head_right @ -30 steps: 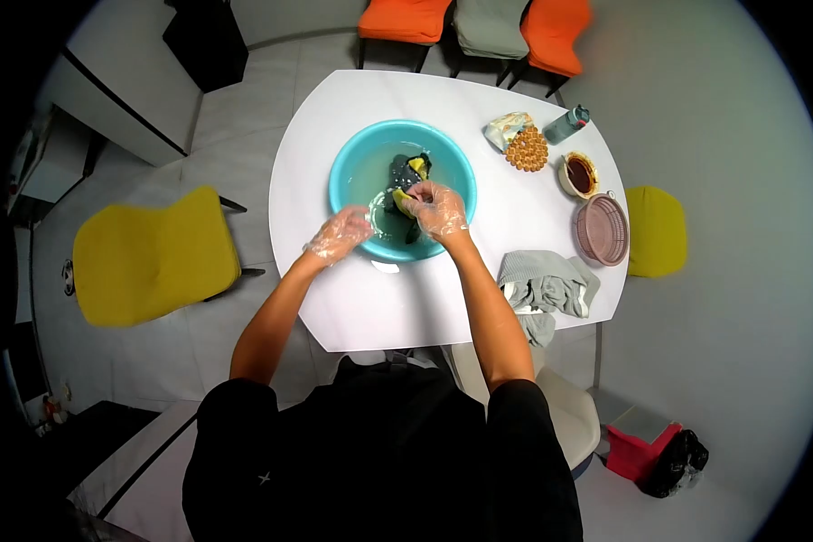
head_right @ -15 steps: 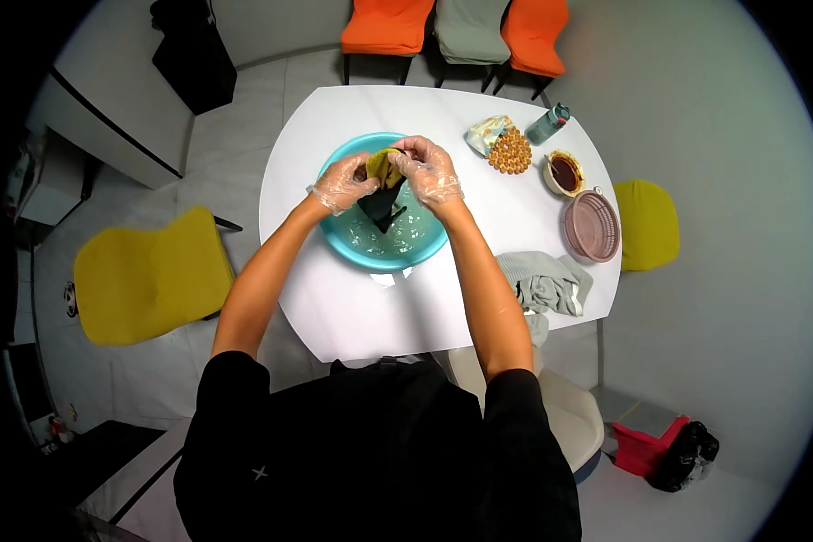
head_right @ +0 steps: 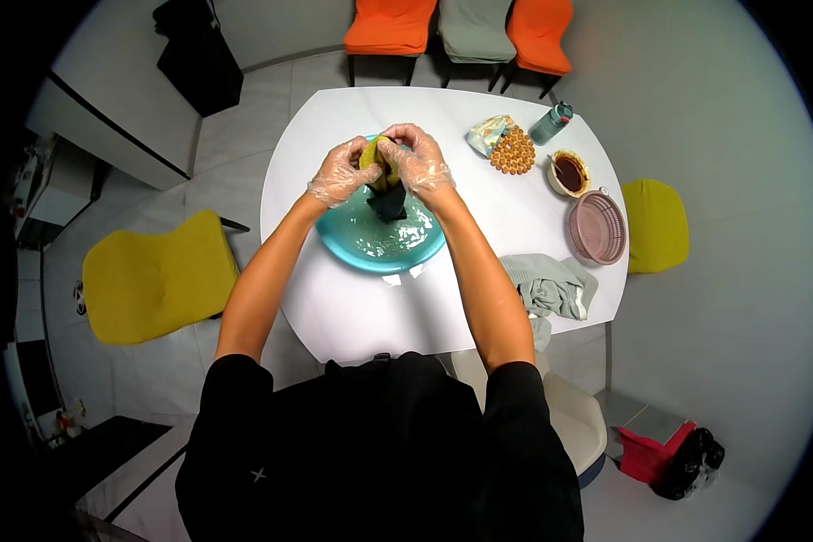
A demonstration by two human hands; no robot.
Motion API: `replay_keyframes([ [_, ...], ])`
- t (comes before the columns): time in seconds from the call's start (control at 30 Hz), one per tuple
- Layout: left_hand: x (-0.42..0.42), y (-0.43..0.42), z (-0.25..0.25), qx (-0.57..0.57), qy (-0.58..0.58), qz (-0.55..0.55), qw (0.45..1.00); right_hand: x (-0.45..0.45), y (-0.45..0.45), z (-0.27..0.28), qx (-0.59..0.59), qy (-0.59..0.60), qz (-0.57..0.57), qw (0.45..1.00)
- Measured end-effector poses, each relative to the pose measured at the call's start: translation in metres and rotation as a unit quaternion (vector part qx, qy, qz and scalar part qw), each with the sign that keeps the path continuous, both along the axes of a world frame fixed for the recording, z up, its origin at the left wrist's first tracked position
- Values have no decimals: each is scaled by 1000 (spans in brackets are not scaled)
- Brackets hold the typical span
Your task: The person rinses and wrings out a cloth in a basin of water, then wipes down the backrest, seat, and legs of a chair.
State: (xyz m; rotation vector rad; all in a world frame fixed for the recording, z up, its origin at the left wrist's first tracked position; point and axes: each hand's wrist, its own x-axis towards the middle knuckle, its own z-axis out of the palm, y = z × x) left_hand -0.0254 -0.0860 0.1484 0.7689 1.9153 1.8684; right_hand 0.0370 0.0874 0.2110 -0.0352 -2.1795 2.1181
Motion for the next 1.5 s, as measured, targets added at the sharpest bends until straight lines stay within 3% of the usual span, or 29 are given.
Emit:
replay_keyframes([
  [0.13,10,8,-9,-56,-9,51,997,3,-2,1,-17,12,-3,1000],
  [0.23,2,9,-41,-271,-11,63,961,3,-6,8,-1,44,-31,999],
  [0.27,-1,5,-53,-282,-82,47,955,6,-6,13,8,40,-34,999],
  [0.37,7,0,-74,53,-155,65,984,9,-8,27,33,23,-27,999],
  [0.4,16,-3,-41,108,-236,60,964,11,-5,28,42,9,-16,999],
  [0.5,29,-2,19,197,-237,-4,951,14,-3,23,56,-5,-7,998],
  [0.57,5,-5,-1,118,-150,-10,982,10,0,1,86,15,-17,996],
  [0.63,0,-9,14,42,-62,1,997,10,0,-7,87,0,-38,996],
  [0.7,4,-9,24,61,-36,9,997,17,4,-12,131,-61,-45,988],
  [0.87,16,-10,55,55,30,45,997,32,6,-29,397,-23,-14,918],
  [1.0,7,-20,81,79,57,93,991,34,16,-58,433,-53,-24,900],
  [1.13,1,-31,93,99,63,157,981,34,22,-59,413,-213,-3,886],
  [1.37,-18,-53,58,66,38,243,967,34,73,-62,440,-88,-81,890],
  [1.5,-25,-62,40,35,1,257,966,29,86,-34,366,-90,-116,919],
])
